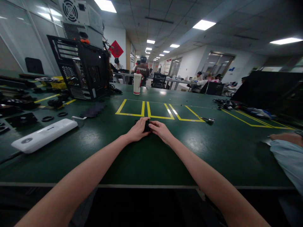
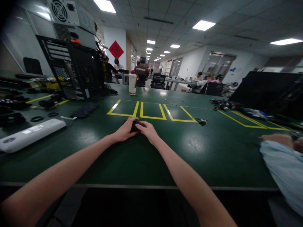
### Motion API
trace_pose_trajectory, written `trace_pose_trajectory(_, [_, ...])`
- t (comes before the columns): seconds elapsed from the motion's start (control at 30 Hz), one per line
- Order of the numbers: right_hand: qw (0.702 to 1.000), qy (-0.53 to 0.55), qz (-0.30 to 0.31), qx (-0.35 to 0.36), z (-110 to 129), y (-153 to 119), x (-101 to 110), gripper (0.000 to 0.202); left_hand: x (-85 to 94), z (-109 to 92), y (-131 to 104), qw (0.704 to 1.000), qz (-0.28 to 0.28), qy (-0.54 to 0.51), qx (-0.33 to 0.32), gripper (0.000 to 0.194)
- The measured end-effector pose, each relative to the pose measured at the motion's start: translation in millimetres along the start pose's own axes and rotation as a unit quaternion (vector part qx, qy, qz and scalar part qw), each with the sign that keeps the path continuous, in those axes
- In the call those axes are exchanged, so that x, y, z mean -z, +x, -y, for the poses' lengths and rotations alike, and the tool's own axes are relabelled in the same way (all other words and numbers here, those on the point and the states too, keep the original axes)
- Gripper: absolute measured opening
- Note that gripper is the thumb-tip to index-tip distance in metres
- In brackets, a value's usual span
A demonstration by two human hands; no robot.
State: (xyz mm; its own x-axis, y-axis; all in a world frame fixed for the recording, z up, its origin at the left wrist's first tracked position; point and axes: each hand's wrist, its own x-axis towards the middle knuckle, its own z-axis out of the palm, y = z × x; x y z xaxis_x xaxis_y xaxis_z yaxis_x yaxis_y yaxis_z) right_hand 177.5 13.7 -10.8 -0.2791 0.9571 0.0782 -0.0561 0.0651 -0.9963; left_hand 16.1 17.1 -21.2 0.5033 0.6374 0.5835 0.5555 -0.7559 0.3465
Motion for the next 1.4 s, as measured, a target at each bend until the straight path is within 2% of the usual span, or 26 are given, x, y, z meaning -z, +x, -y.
trace_pose_trajectory(0.17, [0.997,-0.02,0.028,0.071,0.1,-2.0,3.4,0.036,-2.2,2.8,0.1,1.0,-0.002,0.005,-0.005,0.062])
trace_pose_trajectory(0.37, [0.999,-0.006,0.002,0.048,3.1,-3.0,-0.5,0.026,-0.7,1.4,0.6,1.0,0.003,0.011,-0.005,0.062])
trace_pose_trajectory(0.57, [0.999,-0.026,-0.012,0.021,0.8,1.0,0.2,0.035,0.0,0.4,0.3,1.0,0.008,0.01,0.007,0.062])
trace_pose_trajectory(0.77, [0.996,-0.035,0.02,0.079,3.4,-4.4,2.0,0.035,0.3,-0.2,0.1,1.0,0.006,0.003,0.003,0.061])
trace_pose_trajectory(0.93, [0.999,-0.015,-0.004,0.048,3.9,-4.6,-1.0,0.026,0.4,-0.5,0.4,1.0,0.007,0.006,0.002,0.061])
trace_pose_trajectory(1.03, [0.999,-0.005,-0.015,0.04,3.1,-2.3,-1.6,0.028,-0.4,0.4,0.8,1.0,0.006,0.013,0.0,0.061])
trace_pose_trajectory(1.13, [1.0,-0.008,0.003,0.023,2.9,-1.3,0.1,0.032,-1.2,1.3,1.0,1.0,0.006,0.017,0.001,0.061])
trace_pose_trajectory(1.33, [0.995,-0.047,0.027,0.078,4.6,-4.3,4.0,0.034,-1.2,2.3,0.7,1.0,0.008,0.01,0.0,0.062])
trace_pose_trajectory(1.4, [0.996,-0.048,0.027,0.076,4.5,-5.3,3.6,0.032,-1.0,2.3,0.8,1.0,0.009,0.005,0.002,0.061])
